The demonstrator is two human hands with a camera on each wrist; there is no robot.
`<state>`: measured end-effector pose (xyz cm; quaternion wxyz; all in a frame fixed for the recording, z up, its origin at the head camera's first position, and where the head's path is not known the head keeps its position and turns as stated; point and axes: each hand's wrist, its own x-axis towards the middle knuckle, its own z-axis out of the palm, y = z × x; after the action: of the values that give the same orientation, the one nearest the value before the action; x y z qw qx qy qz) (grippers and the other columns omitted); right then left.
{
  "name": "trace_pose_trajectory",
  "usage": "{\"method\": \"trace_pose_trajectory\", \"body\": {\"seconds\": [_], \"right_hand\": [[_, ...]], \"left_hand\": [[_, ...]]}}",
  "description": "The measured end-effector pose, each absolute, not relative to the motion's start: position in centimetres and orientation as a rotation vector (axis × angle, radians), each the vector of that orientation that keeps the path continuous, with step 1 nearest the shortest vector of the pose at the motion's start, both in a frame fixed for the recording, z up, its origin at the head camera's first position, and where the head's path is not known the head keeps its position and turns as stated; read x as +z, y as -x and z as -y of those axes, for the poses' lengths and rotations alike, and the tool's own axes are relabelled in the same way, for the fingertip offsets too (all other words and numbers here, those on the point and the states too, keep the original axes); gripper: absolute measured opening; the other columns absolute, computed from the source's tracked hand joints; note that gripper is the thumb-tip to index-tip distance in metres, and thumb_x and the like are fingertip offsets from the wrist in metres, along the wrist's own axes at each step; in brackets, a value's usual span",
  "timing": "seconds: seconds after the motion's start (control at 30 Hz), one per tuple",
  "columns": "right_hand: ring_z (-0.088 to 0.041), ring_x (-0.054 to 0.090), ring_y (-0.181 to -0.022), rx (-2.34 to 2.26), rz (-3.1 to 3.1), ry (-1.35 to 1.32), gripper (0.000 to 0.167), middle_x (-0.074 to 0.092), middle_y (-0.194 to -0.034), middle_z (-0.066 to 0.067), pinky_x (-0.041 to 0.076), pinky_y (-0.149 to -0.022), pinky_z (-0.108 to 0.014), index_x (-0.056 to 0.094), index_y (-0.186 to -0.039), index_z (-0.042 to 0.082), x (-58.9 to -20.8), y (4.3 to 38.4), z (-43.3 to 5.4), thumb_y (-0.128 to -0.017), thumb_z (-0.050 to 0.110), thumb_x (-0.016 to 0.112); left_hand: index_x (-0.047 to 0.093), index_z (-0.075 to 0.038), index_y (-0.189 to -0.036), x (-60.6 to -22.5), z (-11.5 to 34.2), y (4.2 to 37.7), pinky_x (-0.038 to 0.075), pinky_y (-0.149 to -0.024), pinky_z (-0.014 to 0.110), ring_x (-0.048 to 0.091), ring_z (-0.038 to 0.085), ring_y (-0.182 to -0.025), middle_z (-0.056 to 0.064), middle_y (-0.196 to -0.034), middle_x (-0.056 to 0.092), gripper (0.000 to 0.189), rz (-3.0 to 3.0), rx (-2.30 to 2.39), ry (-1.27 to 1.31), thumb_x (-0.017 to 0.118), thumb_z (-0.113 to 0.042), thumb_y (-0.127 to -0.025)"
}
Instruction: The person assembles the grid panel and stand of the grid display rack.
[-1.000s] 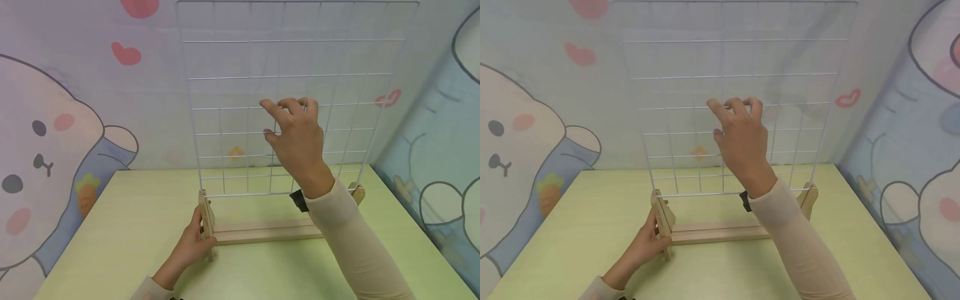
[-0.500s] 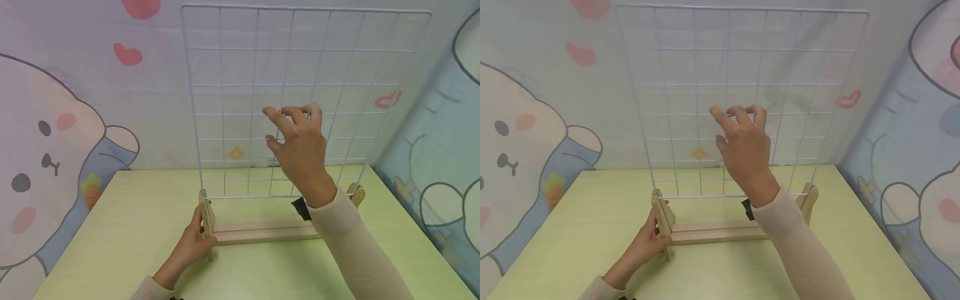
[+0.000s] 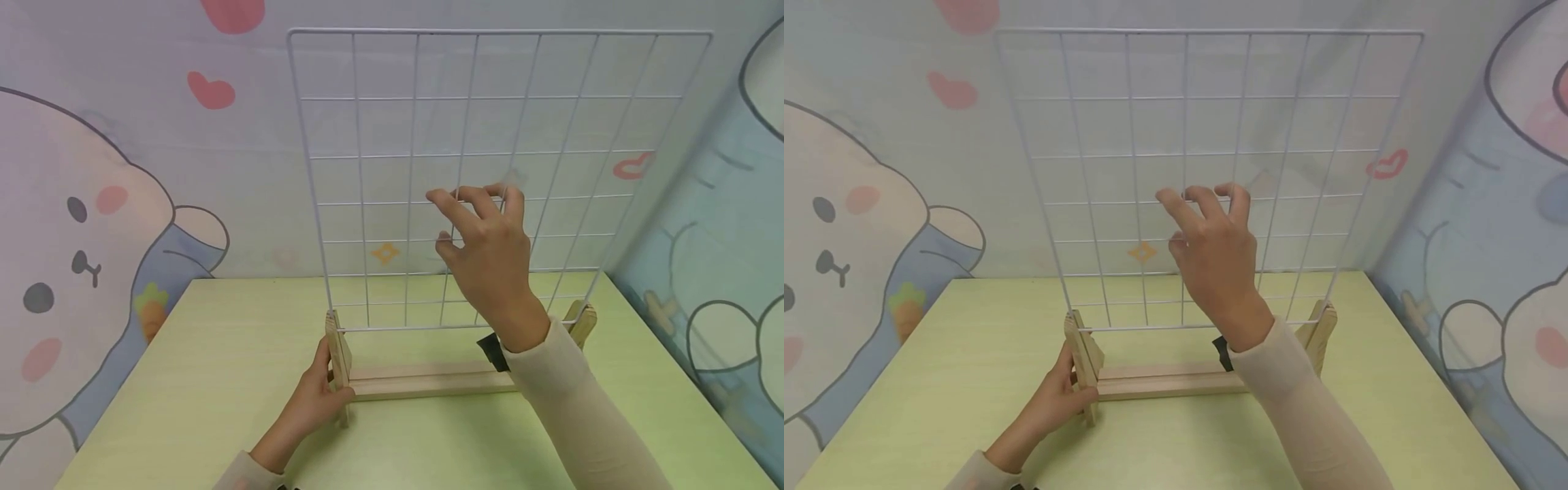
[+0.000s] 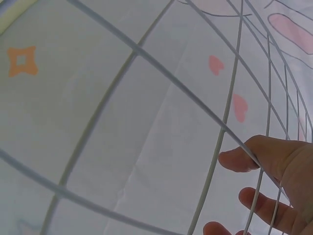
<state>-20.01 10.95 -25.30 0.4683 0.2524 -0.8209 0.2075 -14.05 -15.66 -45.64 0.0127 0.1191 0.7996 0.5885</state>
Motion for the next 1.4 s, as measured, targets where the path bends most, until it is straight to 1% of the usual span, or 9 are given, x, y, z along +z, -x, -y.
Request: {"method": "trace_pose_trajectory", "body": {"seconds": [0.3,0.37,0.43,0.6,0.77,0.9,1.0,1.17,1.4], "right_hand": [[-0.055,0.048,-0.125,0.523,2.011,-0.657,0.053,0.071,-0.12,-0.017,0.057,-0.052,-0.049,0.075,-0.124,0.015,-26.0,19.6,-10.9,-0.078,-0.012,0.076],[-0.055,0.049,-0.127,0.524,2.001,-0.665,0.054,0.071,-0.122,-0.019,0.06,-0.062,-0.052,0.075,-0.123,0.013,-26.2,19.6,-10.9,-0.077,-0.014,0.076],[-0.053,0.051,-0.128,0.524,1.986,-0.677,0.054,0.071,-0.123,-0.021,0.059,-0.083,-0.057,0.075,-0.123,0.011,-26.3,19.6,-10.9,-0.076,-0.015,0.076],[-0.048,0.056,-0.127,0.53,1.952,-0.689,0.055,0.071,-0.123,-0.024,0.035,-0.114,-0.065,0.075,-0.122,0.01,-26.6,19.8,-10.8,-0.074,-0.017,0.076],[-0.051,0.053,-0.131,0.532,1.95,-0.716,0.053,0.071,-0.125,-0.023,0.041,-0.111,-0.065,0.077,-0.118,0.01,-27.3,19.7,-10.5,-0.074,-0.019,0.074],[-0.052,0.05,-0.135,0.519,1.963,-0.736,0.053,0.07,-0.128,-0.021,0.06,-0.087,-0.056,0.078,-0.116,0.01,-28.2,19.5,-10.2,-0.074,-0.022,0.072],[-0.054,0.045,-0.138,0.511,1.963,-0.735,0.052,0.07,-0.129,-0.021,0.063,-0.069,-0.051,0.077,-0.116,0.009,-28.5,19.3,-10.1,-0.075,-0.023,0.071],[-0.049,0.049,-0.137,0.519,1.949,-0.732,0.052,0.07,-0.129,-0.021,0.059,-0.088,-0.056,0.077,-0.116,0.01,-28.7,19.3,-10.1,-0.076,-0.022,0.071],[-0.047,0.053,-0.134,0.562,1.939,-0.724,0.052,0.071,-0.128,-0.022,0.053,-0.099,-0.061,0.077,-0.116,0.01,-29.7,19.3,-10.1,-0.076,-0.022,0.07]], "left_hand": [[0.015,-0.015,-0.167,-45.8,15.6,14.2,0.061,-0.078,0.047,0.037,0.067,-0.139,0.029,-0.171,0.016,0.096,-2.469,1.845,-0.342,0.063,0.009,-0.087],[0.015,-0.014,-0.166,-45.9,15.6,14.2,0.06,-0.079,0.05,0.037,0.067,-0.139,0.029,-0.171,0.016,0.095,-2.459,1.849,-0.336,0.063,0.009,-0.087],[0.017,-0.015,-0.166,-45.9,15.6,14.3,0.06,-0.079,0.054,0.038,0.067,-0.138,0.029,-0.171,0.017,0.094,-2.455,1.848,-0.332,0.064,0.009,-0.087],[0.018,-0.014,-0.165,-45.7,15.8,14.3,0.059,-0.079,0.061,0.038,0.068,-0.138,0.03,-0.17,0.017,0.093,-2.435,1.856,-0.342,0.064,0.009,-0.088],[0.015,-0.015,-0.166,-45.8,15.9,14.4,0.057,-0.083,0.066,0.035,0.069,-0.139,0.03,-0.171,0.014,0.094,-2.416,1.861,-0.354,0.063,0.009,-0.088],[0.015,-0.013,-0.166,-46.1,15.8,14.5,0.056,-0.083,0.068,0.034,0.069,-0.14,0.03,-0.171,0.014,0.094,-2.404,1.867,-0.354,0.063,0.008,-0.088],[0.016,-0.013,-0.166,-46.1,15.8,14.5,0.057,-0.081,0.065,0.035,0.068,-0.139,0.028,-0.171,0.016,0.094,-2.409,1.868,-0.349,0.063,0.008,-0.087],[0.015,-0.014,-0.166,-46.1,15.9,14.5,0.058,-0.08,0.062,0.037,0.068,-0.139,0.028,-0.171,0.017,0.095,-2.418,1.862,-0.353,0.063,0.007,-0.087],[0.013,-0.014,-0.166,-46.3,15.9,14.5,0.057,-0.082,0.064,0.035,0.069,-0.139,0.029,-0.171,0.015,0.095,-2.409,1.862,-0.363,0.062,0.007,-0.088]]}}
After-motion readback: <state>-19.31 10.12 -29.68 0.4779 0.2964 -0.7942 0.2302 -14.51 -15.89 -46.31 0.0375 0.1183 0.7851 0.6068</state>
